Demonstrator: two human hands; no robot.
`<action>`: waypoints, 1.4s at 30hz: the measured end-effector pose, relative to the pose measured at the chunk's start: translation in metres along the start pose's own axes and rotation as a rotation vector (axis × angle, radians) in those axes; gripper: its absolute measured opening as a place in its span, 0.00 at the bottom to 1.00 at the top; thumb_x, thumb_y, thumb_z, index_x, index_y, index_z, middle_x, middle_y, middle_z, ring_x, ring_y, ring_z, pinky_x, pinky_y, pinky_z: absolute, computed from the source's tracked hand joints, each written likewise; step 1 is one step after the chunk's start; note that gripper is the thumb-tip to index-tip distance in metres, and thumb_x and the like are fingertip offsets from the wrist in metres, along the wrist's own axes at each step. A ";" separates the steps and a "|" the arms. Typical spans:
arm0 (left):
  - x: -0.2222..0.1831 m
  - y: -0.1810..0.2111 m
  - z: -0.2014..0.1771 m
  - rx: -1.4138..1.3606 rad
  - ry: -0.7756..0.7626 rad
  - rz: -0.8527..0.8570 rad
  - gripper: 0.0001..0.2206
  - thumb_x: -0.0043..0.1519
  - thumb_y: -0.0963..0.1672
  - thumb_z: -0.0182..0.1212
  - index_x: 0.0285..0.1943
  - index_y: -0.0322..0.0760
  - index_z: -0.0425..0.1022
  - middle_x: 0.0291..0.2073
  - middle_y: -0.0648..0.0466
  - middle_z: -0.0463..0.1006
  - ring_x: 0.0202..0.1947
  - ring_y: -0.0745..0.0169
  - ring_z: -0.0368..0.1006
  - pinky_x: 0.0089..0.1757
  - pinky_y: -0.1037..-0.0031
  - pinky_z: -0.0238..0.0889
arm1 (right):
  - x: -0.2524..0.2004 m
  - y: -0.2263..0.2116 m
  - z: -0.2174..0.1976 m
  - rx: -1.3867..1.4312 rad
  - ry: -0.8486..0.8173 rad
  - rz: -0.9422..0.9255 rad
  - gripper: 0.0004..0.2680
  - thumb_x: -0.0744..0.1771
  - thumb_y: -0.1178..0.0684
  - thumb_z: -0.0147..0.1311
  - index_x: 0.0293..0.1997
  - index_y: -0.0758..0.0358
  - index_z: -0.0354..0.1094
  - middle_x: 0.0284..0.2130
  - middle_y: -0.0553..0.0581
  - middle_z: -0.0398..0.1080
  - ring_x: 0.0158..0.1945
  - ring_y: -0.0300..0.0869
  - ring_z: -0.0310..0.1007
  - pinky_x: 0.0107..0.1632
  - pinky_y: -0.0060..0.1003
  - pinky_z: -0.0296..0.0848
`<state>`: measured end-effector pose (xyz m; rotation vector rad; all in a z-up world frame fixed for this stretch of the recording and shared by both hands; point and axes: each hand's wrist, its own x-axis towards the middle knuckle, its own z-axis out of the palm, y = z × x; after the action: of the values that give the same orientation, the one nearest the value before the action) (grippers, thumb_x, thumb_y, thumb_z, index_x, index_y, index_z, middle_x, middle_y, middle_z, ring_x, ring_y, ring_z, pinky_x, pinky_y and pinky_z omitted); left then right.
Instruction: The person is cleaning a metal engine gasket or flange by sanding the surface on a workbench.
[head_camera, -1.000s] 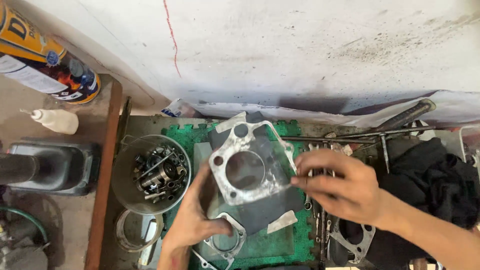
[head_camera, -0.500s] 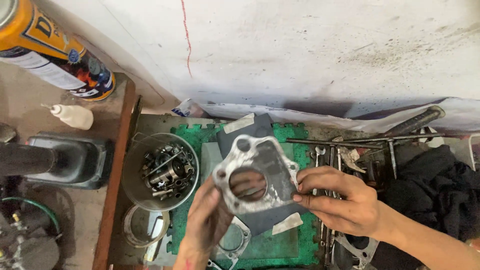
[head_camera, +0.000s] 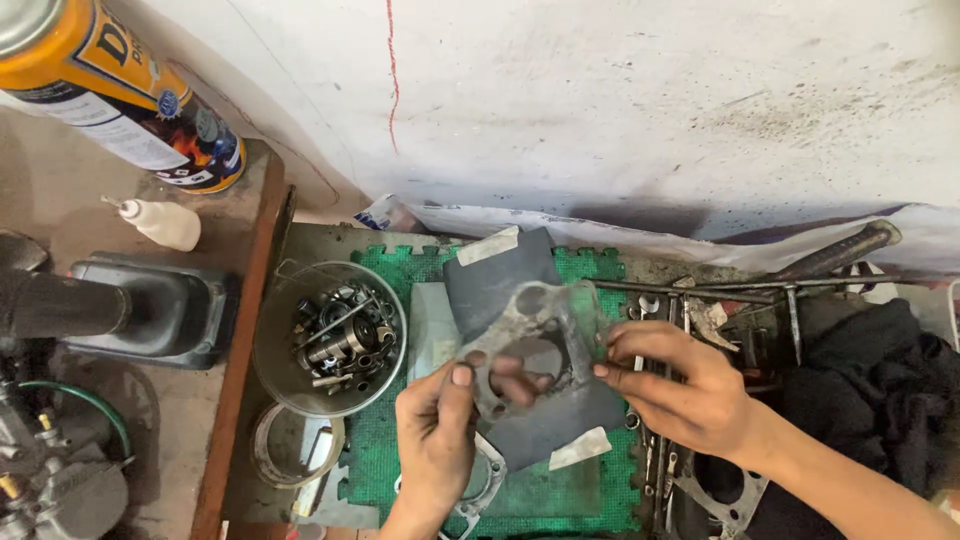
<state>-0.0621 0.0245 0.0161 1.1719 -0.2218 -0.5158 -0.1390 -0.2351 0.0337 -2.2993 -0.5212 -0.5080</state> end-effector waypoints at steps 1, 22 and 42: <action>-0.002 -0.004 -0.002 0.000 0.003 0.002 0.22 0.73 0.46 0.43 0.48 0.18 0.79 0.31 0.40 0.84 0.39 0.48 0.84 0.45 0.66 0.75 | -0.001 0.001 0.000 0.002 -0.002 -0.002 0.09 0.60 0.65 0.64 0.41 0.68 0.77 0.43 0.60 0.71 0.50 0.52 0.77 0.51 0.43 0.79; 0.028 0.022 -0.012 -0.180 0.295 0.005 0.10 0.73 0.43 0.48 0.45 0.29 0.71 0.19 0.59 0.60 0.20 0.64 0.62 0.27 0.72 0.61 | 0.003 -0.010 0.008 -0.226 -0.101 -0.070 0.19 0.59 0.61 0.60 0.55 0.61 0.73 0.53 0.60 0.69 0.56 0.54 0.74 0.55 0.44 0.78; 0.019 -0.007 -0.029 -0.188 0.307 0.054 0.07 0.73 0.41 0.51 0.44 0.29 0.67 0.22 0.57 0.60 0.23 0.71 0.56 0.28 0.73 0.56 | -0.018 -0.039 -0.107 -0.705 -0.109 -0.018 0.07 0.64 0.53 0.56 0.42 0.59 0.76 0.45 0.56 0.75 0.52 0.51 0.73 0.56 0.50 0.72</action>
<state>-0.0355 0.0365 -0.0036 1.0428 0.0582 -0.2965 -0.1960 -0.2900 0.1178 -3.0077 -0.4615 -0.6531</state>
